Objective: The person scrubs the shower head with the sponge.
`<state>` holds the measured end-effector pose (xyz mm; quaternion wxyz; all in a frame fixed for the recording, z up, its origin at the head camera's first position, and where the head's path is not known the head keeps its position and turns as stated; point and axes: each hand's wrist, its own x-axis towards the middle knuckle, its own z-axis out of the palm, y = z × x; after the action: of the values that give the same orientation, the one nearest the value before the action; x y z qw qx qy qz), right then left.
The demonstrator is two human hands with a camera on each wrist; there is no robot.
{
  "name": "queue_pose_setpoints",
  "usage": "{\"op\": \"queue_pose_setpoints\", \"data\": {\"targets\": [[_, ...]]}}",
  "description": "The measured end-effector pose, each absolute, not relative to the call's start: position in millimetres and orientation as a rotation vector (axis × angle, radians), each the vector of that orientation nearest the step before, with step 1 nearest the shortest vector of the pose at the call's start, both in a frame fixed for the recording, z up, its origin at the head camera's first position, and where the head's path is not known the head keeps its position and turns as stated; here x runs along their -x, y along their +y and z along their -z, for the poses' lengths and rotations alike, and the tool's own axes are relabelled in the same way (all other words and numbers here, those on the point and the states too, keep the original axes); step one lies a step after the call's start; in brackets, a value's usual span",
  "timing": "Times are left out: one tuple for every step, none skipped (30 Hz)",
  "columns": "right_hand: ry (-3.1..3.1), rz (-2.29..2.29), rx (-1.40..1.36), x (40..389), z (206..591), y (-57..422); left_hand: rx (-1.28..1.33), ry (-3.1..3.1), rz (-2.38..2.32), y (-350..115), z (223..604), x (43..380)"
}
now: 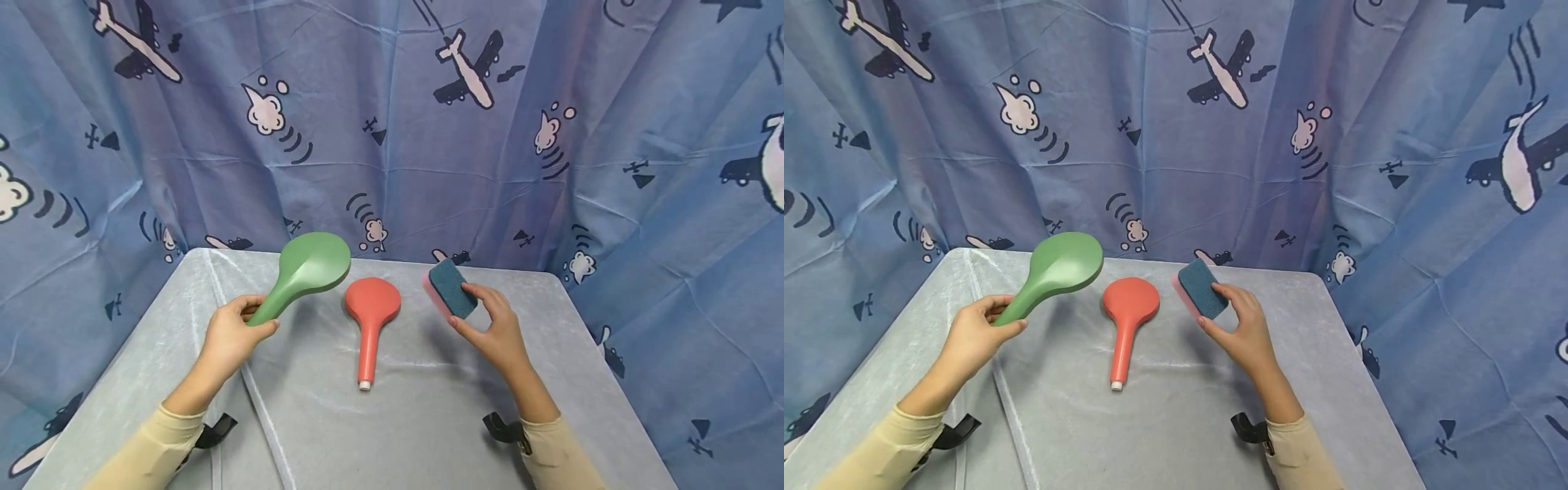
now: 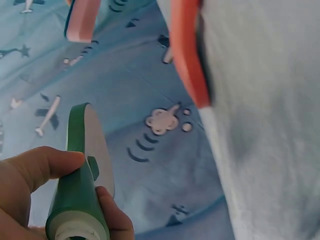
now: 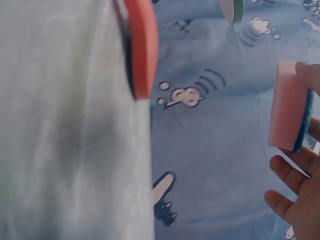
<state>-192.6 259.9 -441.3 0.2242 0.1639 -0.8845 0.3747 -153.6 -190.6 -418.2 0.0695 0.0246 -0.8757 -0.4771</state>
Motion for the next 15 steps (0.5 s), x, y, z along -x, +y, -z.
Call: {"op": "queue_pose_setpoints", "data": {"targets": [[-2.422,-1.04,-0.469,191.7,438.7,258.5,-0.068,-2.628,1.451,-187.8,415.6,152.5],[-2.405,-1.047,-0.487,190.9,436.1,257.0,-0.057,-2.621,1.462,-185.0,413.0,151.4],[-2.387,-1.056,-0.507,190.1,433.4,255.6,-0.047,-2.612,1.473,-182.3,411.0,150.4],[-2.373,-1.059,-0.527,189.3,431.2,254.2,-0.041,-2.611,1.484,-179.5,408.8,149.2],[-2.361,-1.059,-0.542,188.7,428.8,252.8,-0.033,-2.608,1.494,-177.0,406.9,148.2],[-2.35,-1.06,-0.558,188.1,426.5,251.2,-0.025,-2.605,1.5,-174.6,405.2,147.3],[-2.339,-1.06,-0.573,187.9,424.7,249.8,-0.017,-2.602,1.507,-172.3,403.9,146.5],[-2.329,-1.059,-0.587,187.7,423.0,248.4,-0.009,-2.601,1.506,-170.2,402.7,145.8],[-2.32,-1.057,-0.601,187.8,421.7,247.0,-0.002,-2.601,1.506,-168.2,401.8,145.1],[-2.313,-1.052,-0.613,187.9,420.6,245.7,0.002,-2.601,1.507,-166.4,400.9,144.5],[-2.307,-1.05,-0.622,187.9,419.5,244.4,0.013,-2.598,1.509,-164.6,400.5,143.8],[-2.302,-1.049,-0.634,188.0,418.3,243.1,0.02,-2.593,1.513,-163.0,400.2,143.3],[-2.298,-1.046,-0.643,188.0,417.4,241.9,0.028,-2.59,1.516,-161.5,400.1,142.9],[-2.295,-1.04,-0.653,188.0,416.6,240.7,0.04,-2.586,1.519,-159.9,399.9,142.3],[-2.29,-1.038,-0.663,188.0,415.9,239.5,0.051,-2.58,1.532,-158.4,400.0,141.9]]}}
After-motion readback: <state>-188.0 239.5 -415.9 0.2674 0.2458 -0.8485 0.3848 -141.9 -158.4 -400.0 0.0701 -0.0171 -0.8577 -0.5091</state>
